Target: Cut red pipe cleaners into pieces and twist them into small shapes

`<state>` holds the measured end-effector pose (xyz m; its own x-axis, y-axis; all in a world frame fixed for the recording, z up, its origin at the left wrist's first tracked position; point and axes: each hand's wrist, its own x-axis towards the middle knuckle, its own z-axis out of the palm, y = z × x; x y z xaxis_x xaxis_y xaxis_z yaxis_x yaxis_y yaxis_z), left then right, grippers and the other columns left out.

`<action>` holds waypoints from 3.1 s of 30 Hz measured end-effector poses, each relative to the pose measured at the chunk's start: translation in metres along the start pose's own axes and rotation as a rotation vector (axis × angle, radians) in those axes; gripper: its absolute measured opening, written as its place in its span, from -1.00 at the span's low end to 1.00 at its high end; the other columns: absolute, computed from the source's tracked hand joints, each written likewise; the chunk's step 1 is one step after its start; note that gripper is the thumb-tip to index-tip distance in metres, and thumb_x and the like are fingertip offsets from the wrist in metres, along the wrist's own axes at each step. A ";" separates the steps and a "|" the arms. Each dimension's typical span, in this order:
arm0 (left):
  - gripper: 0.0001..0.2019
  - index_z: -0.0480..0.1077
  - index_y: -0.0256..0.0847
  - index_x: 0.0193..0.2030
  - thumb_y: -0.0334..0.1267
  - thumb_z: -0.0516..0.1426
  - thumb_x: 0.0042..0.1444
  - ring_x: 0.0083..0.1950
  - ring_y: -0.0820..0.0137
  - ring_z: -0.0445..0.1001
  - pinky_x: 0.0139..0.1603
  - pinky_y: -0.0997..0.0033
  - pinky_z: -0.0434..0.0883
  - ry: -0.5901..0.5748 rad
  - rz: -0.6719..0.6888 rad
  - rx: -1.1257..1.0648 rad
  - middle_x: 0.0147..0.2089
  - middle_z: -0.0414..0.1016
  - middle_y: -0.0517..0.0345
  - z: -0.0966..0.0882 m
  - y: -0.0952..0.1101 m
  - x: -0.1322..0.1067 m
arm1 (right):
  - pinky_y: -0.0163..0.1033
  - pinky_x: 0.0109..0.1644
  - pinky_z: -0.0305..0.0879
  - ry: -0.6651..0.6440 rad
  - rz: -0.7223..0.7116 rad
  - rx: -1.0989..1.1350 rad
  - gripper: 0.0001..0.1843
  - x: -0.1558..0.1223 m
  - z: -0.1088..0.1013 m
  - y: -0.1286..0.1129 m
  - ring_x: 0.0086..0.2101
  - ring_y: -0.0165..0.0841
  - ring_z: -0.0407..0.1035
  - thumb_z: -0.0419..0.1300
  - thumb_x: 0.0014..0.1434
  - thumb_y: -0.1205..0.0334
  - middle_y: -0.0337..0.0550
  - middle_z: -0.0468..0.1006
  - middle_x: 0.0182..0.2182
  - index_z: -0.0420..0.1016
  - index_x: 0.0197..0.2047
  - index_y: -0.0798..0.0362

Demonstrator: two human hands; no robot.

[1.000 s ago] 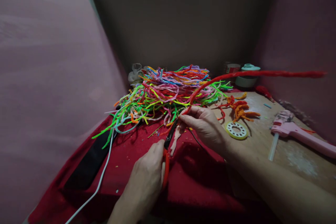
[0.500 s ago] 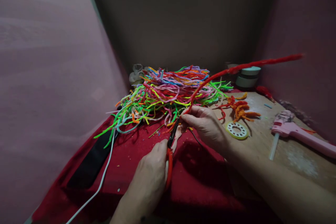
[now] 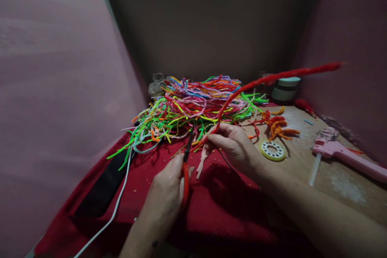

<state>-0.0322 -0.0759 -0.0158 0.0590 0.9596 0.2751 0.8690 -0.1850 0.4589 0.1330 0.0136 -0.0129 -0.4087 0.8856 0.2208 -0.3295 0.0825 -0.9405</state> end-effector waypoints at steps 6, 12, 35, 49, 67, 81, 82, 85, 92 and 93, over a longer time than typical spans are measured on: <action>-0.76 0.31 -0.23 -0.19 -0.18 -0.09 0.16 -0.32 0.25 0.49 -0.39 0.42 0.27 -0.150 -0.234 0.414 -0.34 0.49 -0.02 -0.024 -0.026 0.025 | -0.38 -0.58 0.13 0.023 0.038 0.070 -0.95 0.005 -0.006 0.000 -0.66 -0.53 0.22 0.16 -0.08 0.40 -0.26 0.43 -0.63 0.40 -0.54 0.13; -0.74 0.37 -0.22 -0.20 -0.15 -0.04 0.13 -0.17 0.19 0.47 -0.24 0.35 0.29 -0.261 -0.242 0.493 -0.17 0.48 -0.09 -0.016 -0.040 0.051 | -0.39 -0.65 0.09 0.067 0.146 0.157 -0.88 0.008 -0.004 0.002 -0.72 -0.53 0.18 0.22 -0.17 0.39 -0.30 0.43 -0.67 0.31 -0.55 0.10; -0.78 0.21 -0.22 -0.56 -0.22 0.16 -0.05 -0.71 0.60 0.15 -0.68 0.60 0.10 0.068 -0.171 -0.819 -0.71 0.22 0.36 0.006 0.036 0.096 | -0.38 -0.59 -0.01 0.055 0.270 0.158 -0.77 0.010 -0.009 0.009 -0.68 -0.53 0.19 0.35 -0.29 0.31 -0.29 0.37 -0.72 0.33 -0.61 0.13; -0.80 0.26 -0.26 -0.53 -0.27 0.22 -0.07 -0.69 0.63 0.10 -0.69 0.61 0.05 -0.112 -0.171 -1.221 -0.68 0.14 0.35 0.000 0.030 0.110 | -0.36 -0.52 0.15 -0.081 0.103 0.217 -0.90 0.008 -0.006 0.003 -0.63 -0.53 0.21 0.26 -0.11 0.34 -0.29 0.42 -0.61 0.40 -0.47 0.12; -0.77 0.27 -0.27 -0.53 -0.19 0.19 -0.04 -0.64 0.63 0.12 -0.63 0.59 0.03 -0.234 -0.199 -1.273 -0.65 0.17 0.33 0.006 0.020 0.100 | -0.40 -0.67 0.07 0.012 0.144 0.233 -0.88 0.004 -0.003 0.000 -0.74 -0.53 0.20 0.18 -0.01 0.24 -0.32 0.36 -0.72 0.40 -0.47 0.13; -0.73 0.22 -0.25 -0.57 -0.18 0.17 -0.02 -0.67 0.63 0.05 -0.66 0.57 0.00 -0.228 -0.179 -1.172 -0.67 0.09 0.36 0.007 0.019 0.098 | -0.36 -0.65 0.11 0.005 0.102 0.157 -0.85 0.004 -0.004 0.001 -0.73 -0.52 0.17 0.12 0.01 0.28 -0.30 0.35 -0.70 0.35 -0.55 0.12; -0.74 0.22 -0.25 -0.57 -0.18 0.17 -0.02 -0.67 0.64 0.05 -0.66 0.57 0.01 -0.230 -0.180 -1.168 -0.67 0.09 0.36 0.007 0.019 0.098 | -0.36 -0.65 0.12 0.001 0.112 0.168 -0.86 0.004 -0.004 0.002 -0.73 -0.52 0.17 0.13 0.00 0.26 -0.30 0.36 -0.70 0.36 -0.53 0.12; -0.76 0.24 -0.25 -0.55 -0.18 0.15 -0.01 -0.68 0.64 0.02 -0.66 0.57 0.00 -0.247 -0.176 -1.147 -0.68 0.08 0.37 0.006 0.019 0.098 | -0.37 -0.67 0.13 -0.011 0.142 0.214 -0.89 0.006 -0.004 0.004 -0.74 -0.51 0.18 0.16 -0.02 0.24 -0.31 0.38 -0.71 0.37 -0.46 0.12; -0.75 0.24 -0.23 -0.57 -0.15 0.14 -0.01 -0.71 0.60 0.05 -0.68 0.53 0.01 -0.205 -0.148 -1.048 -0.71 0.12 0.37 0.006 0.020 0.097 | -0.36 -0.63 0.11 0.001 0.158 0.210 -0.90 0.005 -0.004 0.005 -0.70 -0.50 0.22 0.20 -0.06 0.26 -0.26 0.43 -0.68 0.38 -0.48 0.11; -0.74 0.24 -0.23 -0.57 -0.15 0.14 -0.01 -0.71 0.60 0.05 -0.69 0.53 0.01 -0.200 -0.150 -1.039 -0.71 0.12 0.36 0.007 0.021 0.097 | -0.35 -0.61 0.11 0.011 0.160 0.201 -0.91 0.005 -0.004 0.005 -0.69 -0.49 0.23 0.20 -0.08 0.27 -0.25 0.45 -0.66 0.39 -0.49 0.11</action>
<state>-0.0051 0.0150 0.0145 0.1481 0.9874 0.0553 0.0348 -0.0611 0.9975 0.1327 0.0205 -0.0177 -0.4607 0.8848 0.0694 -0.4243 -0.1510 -0.8928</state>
